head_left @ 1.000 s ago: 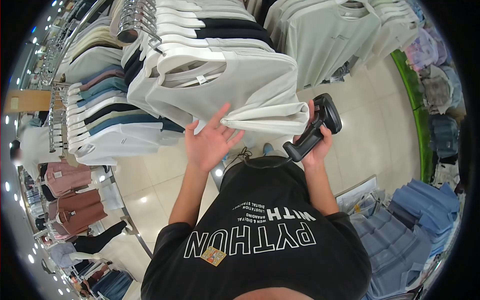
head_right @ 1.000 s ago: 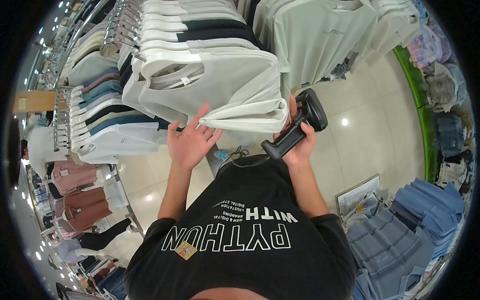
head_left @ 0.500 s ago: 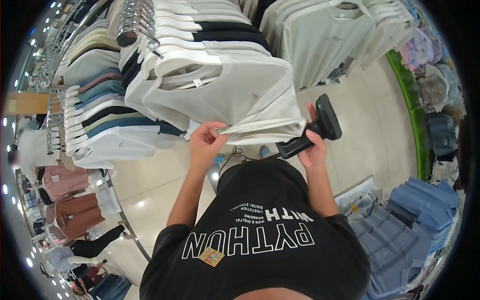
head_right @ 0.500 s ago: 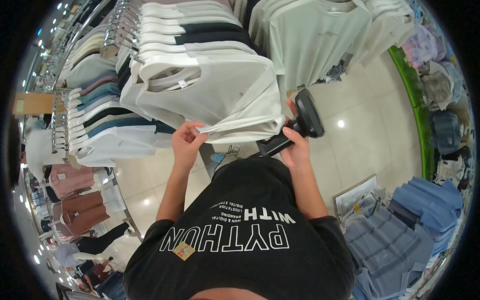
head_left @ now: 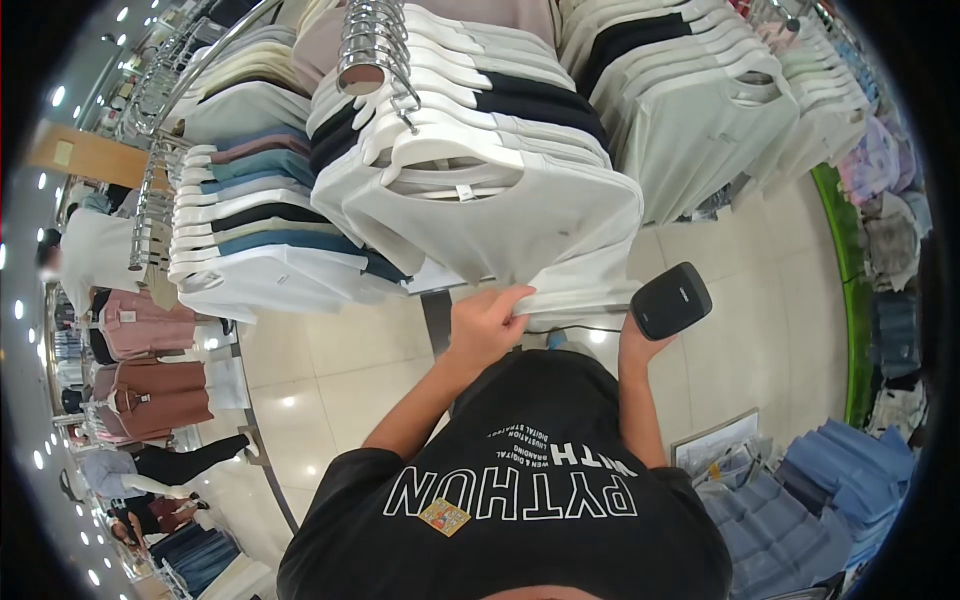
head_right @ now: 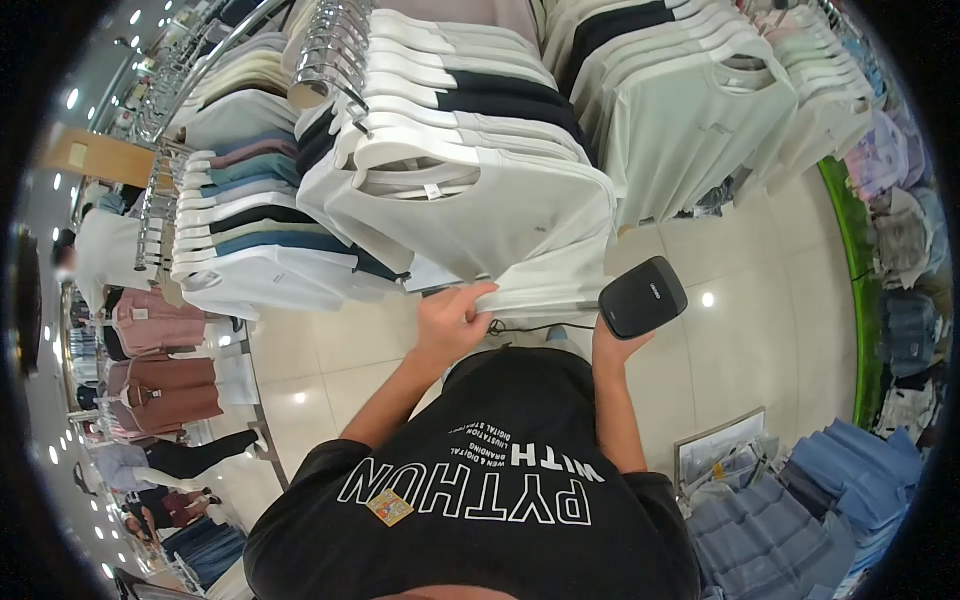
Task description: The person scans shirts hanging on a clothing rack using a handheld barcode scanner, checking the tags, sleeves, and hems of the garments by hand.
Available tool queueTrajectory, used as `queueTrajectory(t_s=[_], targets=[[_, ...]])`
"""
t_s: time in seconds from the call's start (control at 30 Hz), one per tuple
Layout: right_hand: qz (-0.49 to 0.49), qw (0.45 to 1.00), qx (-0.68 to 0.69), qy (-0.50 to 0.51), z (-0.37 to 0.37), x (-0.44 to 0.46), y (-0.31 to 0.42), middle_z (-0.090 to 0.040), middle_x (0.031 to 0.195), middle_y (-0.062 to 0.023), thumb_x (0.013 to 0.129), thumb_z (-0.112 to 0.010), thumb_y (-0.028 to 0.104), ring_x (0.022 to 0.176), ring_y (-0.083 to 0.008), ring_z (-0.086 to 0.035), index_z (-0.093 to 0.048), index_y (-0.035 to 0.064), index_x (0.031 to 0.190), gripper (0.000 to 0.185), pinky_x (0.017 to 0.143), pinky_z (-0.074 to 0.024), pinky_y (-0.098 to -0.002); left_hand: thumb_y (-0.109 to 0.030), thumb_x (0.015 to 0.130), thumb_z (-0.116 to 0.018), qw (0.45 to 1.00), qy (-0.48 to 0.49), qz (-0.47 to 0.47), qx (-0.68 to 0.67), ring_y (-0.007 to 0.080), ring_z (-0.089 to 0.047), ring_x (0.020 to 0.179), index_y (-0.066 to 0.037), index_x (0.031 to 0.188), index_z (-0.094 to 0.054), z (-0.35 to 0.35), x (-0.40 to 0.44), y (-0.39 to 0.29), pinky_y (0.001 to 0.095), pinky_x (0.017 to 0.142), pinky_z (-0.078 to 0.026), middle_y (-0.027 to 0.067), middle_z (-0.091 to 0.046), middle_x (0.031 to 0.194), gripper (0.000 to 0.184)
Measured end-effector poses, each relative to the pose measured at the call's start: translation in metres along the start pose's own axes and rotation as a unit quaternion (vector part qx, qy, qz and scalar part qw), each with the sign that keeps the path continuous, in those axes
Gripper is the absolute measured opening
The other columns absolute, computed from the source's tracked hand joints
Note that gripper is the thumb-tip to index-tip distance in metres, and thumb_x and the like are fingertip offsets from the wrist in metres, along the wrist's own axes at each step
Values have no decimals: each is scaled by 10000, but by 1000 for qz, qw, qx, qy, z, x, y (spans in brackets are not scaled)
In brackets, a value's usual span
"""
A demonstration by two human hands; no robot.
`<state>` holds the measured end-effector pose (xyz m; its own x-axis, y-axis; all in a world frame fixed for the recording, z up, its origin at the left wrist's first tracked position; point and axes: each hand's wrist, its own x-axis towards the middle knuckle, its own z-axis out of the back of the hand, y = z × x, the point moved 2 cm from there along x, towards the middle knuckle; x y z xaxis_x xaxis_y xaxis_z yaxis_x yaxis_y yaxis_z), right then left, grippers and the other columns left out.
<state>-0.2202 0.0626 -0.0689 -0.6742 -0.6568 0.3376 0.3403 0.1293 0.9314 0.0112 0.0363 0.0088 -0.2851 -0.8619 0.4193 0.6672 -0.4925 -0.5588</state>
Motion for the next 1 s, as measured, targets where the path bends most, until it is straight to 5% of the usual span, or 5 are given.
queueTrajectory(t_s=[0.23,0.53,0.83,0.93,1.0], targets=[[-8,997,10,-82,8,12,-33,-572,819,-62,703,-658,-27,734,-147,-538,-549,-30,870,199,691,-442,-270,-91,666,-639,992,120,35,-12,195,-599,673,-113,1017,-603,2,-4,28,306,583,-483,37,-599,711,353],[-80,996,-12,39,12,-17,-50,-562,816,-50,687,-680,24,731,-157,-531,-550,0,936,282,698,-447,-279,-248,754,-641,981,-43,187,1,264,-580,865,-63,1084,-563,62,68,83,321,672,-481,87,-570,1051,386],[-95,988,44,111,-29,-38,-6,-520,694,-5,689,-709,5,625,-88,-494,-533,6,984,344,590,-424,-229,-276,811,-631,979,7,165,-116,104,-488,609,-7,1073,-580,36,113,119,216,544,-386,47,-579,842,379],[-96,987,42,125,-23,-34,-1,-515,673,2,691,-684,-44,594,-61,-483,-515,-4,1050,399,558,-410,-207,-215,826,-613,779,49,405,-476,81,-489,749,-38,1108,-565,38,111,113,223,643,-381,5,-567,909,337],[-78,988,35,125,-18,-32,2,-522,673,3,689,-681,-50,596,-61,-486,-513,-5,1052,402,560,-412,-206,-187,826,-607,747,7,392,-537,75,-466,845,-55,1139,-543,44,109,99,235,707,-360,-4,-541,957,345]])
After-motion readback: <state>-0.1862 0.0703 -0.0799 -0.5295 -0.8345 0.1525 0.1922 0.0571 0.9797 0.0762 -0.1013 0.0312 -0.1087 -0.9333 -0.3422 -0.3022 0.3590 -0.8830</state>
